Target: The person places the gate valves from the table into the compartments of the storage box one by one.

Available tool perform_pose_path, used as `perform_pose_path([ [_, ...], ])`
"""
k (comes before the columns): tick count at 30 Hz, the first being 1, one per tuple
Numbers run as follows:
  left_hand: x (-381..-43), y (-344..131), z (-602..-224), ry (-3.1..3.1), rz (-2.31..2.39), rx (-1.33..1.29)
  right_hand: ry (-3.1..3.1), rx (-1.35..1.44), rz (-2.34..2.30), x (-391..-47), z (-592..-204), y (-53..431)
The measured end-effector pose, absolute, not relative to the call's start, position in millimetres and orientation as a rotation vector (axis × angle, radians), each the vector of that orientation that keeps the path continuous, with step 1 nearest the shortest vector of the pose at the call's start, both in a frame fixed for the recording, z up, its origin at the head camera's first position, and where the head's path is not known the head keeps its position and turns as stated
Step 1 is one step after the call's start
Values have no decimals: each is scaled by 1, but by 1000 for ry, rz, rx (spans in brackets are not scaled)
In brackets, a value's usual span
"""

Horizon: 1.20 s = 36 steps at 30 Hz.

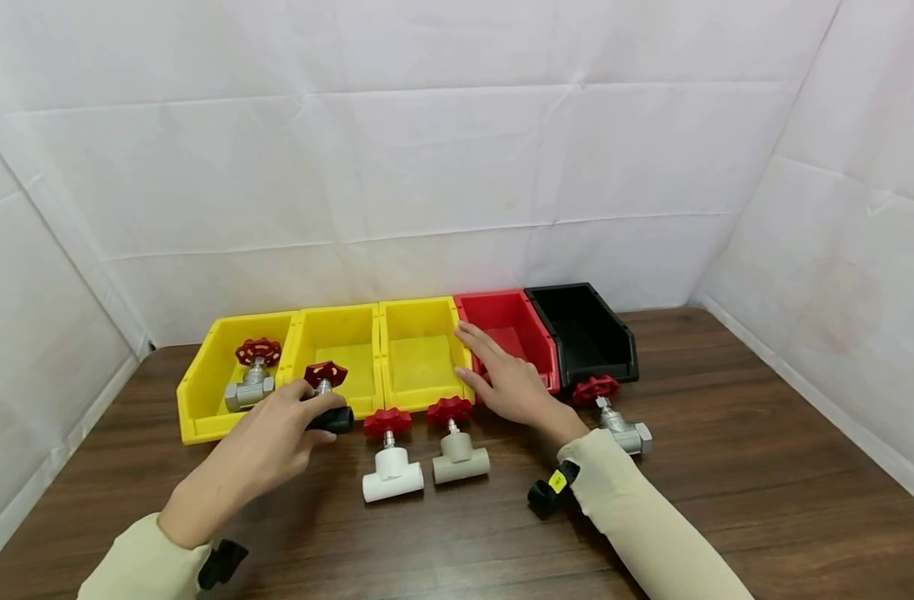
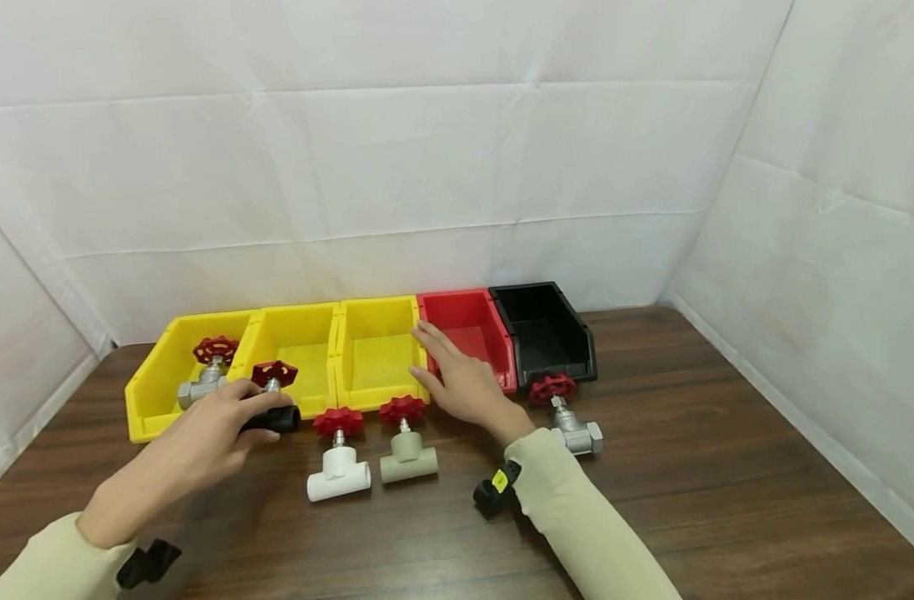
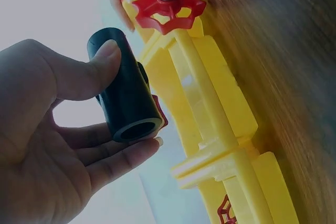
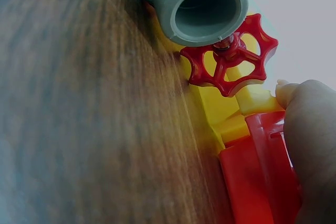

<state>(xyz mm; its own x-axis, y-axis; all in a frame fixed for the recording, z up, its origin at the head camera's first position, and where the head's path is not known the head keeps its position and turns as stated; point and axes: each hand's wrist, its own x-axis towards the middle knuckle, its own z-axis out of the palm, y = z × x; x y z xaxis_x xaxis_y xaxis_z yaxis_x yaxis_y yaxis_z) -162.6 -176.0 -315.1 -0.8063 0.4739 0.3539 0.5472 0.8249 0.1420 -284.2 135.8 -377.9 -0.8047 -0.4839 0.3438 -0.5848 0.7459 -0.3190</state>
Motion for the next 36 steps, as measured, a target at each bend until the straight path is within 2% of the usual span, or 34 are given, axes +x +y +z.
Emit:
perform_pose_path([
  [36, -197, -170, -306, -2742, -361, -735, -2689, 840, 608, -286, -381, 136],
])
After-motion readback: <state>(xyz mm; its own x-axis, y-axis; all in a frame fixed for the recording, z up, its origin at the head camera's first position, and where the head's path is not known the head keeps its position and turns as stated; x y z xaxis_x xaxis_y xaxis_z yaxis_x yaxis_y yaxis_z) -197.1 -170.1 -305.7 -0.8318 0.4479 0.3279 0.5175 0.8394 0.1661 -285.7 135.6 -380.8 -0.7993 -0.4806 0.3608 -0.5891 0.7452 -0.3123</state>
